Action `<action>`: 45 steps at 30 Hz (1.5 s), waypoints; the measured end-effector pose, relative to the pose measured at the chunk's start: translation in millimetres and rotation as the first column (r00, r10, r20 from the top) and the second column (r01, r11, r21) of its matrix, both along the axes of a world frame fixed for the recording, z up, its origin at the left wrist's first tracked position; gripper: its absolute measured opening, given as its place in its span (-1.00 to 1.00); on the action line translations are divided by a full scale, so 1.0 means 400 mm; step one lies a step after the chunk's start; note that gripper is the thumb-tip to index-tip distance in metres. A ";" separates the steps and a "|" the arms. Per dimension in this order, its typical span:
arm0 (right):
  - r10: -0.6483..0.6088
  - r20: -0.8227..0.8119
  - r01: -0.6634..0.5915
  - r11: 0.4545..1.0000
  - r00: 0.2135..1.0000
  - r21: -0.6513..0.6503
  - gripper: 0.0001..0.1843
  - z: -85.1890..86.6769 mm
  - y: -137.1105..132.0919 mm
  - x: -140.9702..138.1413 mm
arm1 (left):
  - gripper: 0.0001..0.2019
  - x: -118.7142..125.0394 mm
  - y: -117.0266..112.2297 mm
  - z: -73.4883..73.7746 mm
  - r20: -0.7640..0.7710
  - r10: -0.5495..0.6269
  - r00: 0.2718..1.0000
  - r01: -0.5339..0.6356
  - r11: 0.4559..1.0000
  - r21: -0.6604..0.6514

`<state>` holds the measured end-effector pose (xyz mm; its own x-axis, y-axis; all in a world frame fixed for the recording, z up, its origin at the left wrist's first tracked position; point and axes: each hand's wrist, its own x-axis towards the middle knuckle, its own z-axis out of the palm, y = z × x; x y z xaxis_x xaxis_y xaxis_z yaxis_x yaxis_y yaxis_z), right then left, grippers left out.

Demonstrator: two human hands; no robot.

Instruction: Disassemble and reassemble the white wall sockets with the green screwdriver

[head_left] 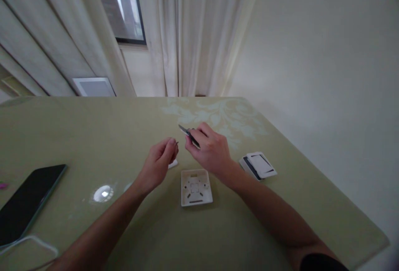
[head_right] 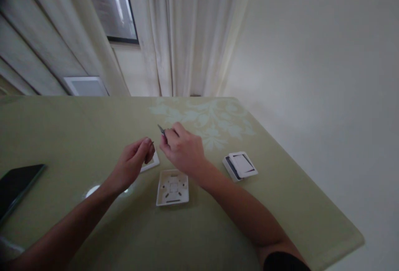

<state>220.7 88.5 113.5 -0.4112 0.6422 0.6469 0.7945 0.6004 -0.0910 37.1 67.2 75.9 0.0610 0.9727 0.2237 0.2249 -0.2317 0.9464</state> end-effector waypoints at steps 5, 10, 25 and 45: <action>0.018 -0.110 -0.020 1.000 0.994 -0.014 -0.73 0.030 0.013 0.025 | -0.66 -0.090 0.048 -0.031 -0.332 -0.119 0.936 0.106 0.993 -0.058; 0.036 -0.125 -0.044 0.997 0.992 -0.059 -0.74 0.050 0.011 0.033 | -0.86 -0.144 0.069 -0.060 -0.566 -0.169 0.807 0.139 0.986 -0.095; 0.110 -0.133 -0.146 0.942 0.985 -0.303 -0.75 0.104 0.011 0.060 | -0.64 -0.184 0.057 -0.048 -0.687 -0.289 0.667 0.243 0.956 -0.166; -0.022 -0.102 -0.071 0.571 0.995 -0.818 -0.56 -0.123 0.147 0.034 | -0.17 0.056 -0.105 0.014 -0.653 -0.479 0.586 0.529 0.837 -0.139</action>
